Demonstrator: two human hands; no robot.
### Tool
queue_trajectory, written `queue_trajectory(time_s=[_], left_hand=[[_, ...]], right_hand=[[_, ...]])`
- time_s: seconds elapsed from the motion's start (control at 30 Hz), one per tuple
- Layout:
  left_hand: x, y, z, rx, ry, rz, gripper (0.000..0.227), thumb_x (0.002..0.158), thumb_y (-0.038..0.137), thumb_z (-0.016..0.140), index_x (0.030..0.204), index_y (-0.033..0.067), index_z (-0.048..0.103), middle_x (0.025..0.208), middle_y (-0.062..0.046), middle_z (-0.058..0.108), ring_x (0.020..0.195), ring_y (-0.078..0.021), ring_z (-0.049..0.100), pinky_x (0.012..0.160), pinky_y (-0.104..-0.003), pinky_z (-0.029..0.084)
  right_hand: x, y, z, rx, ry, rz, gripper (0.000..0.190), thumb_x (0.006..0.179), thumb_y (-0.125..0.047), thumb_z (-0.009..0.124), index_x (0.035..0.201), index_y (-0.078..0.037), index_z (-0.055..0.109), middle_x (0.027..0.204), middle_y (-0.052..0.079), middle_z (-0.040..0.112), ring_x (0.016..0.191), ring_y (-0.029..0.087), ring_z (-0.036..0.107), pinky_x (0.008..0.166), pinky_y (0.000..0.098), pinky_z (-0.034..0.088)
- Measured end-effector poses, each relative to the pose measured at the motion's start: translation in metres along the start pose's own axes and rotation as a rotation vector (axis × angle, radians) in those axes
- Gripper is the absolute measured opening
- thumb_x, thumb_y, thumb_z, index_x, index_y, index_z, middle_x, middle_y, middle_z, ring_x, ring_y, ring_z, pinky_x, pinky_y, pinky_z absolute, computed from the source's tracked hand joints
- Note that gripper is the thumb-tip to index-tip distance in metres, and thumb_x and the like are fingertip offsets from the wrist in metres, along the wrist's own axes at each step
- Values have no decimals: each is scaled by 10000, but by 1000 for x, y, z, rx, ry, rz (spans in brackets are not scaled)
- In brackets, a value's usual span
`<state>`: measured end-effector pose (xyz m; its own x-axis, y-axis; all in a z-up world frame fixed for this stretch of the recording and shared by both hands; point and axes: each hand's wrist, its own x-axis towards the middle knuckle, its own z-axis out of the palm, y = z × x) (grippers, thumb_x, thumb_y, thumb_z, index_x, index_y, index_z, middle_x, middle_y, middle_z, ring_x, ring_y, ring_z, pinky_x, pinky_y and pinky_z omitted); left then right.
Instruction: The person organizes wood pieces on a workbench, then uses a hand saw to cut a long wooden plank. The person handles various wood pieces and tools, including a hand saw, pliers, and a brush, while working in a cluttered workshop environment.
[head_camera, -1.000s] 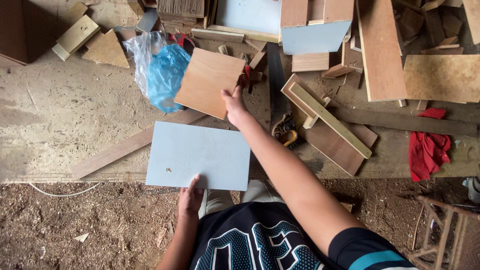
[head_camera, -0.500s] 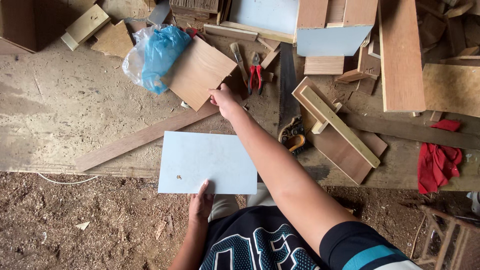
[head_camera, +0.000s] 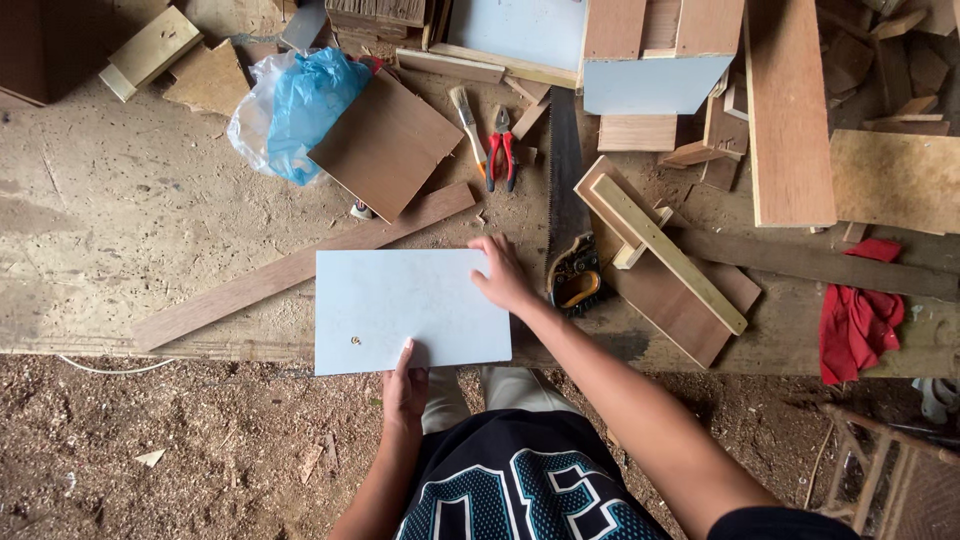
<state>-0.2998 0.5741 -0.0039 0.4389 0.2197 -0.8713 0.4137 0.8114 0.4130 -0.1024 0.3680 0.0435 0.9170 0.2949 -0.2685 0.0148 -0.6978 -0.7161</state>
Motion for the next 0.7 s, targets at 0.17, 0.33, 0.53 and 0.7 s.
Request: queue_trajectory(time_s=[0.17, 0.33, 0.53, 0.7], left_hand=[[6, -1, 14, 78, 20, 29, 343, 881, 217, 834, 1066, 16, 628, 816, -44, 624, 540, -74, 490, 508, -239, 496], [-7, 7, 38, 124, -79, -23, 475, 851, 371, 741, 1162, 47, 588, 925, -43, 693, 738, -126, 718, 631, -259, 595], [-22, 5, 73, 219, -96, -220, 717, 911, 488, 683, 1315, -78, 512, 1162, -261, 716, 952, -287, 768, 734, -338, 637], [-28, -14, 89, 187, -202, -280, 763, 905, 515, 653, 1377, -54, 465, 1232, -265, 706, 1011, -285, 761, 753, -306, 621]], right_hand=[[-46, -8, -3, 20, 49, 74, 800, 806, -212, 840, 1429, -25, 376, 1442, 240, 307, 1379, 399, 363, 1122, 563, 384], [-40, -17, -12, -27, 90, 199, 934, 754, -251, 908, 1487, -107, 349, 1500, 212, 286, 1357, 371, 393, 1113, 536, 376], [-13, 1, -24, 66, 165, 67, 886, 723, -145, 911, 1461, -132, 420, 1480, 202, 367, 1389, 387, 384, 1142, 499, 358], [-5, 24, -38, 78, 173, -36, 872, 708, -120, 914, 1447, -134, 451, 1441, 194, 408, 1380, 398, 388, 1161, 501, 338]])
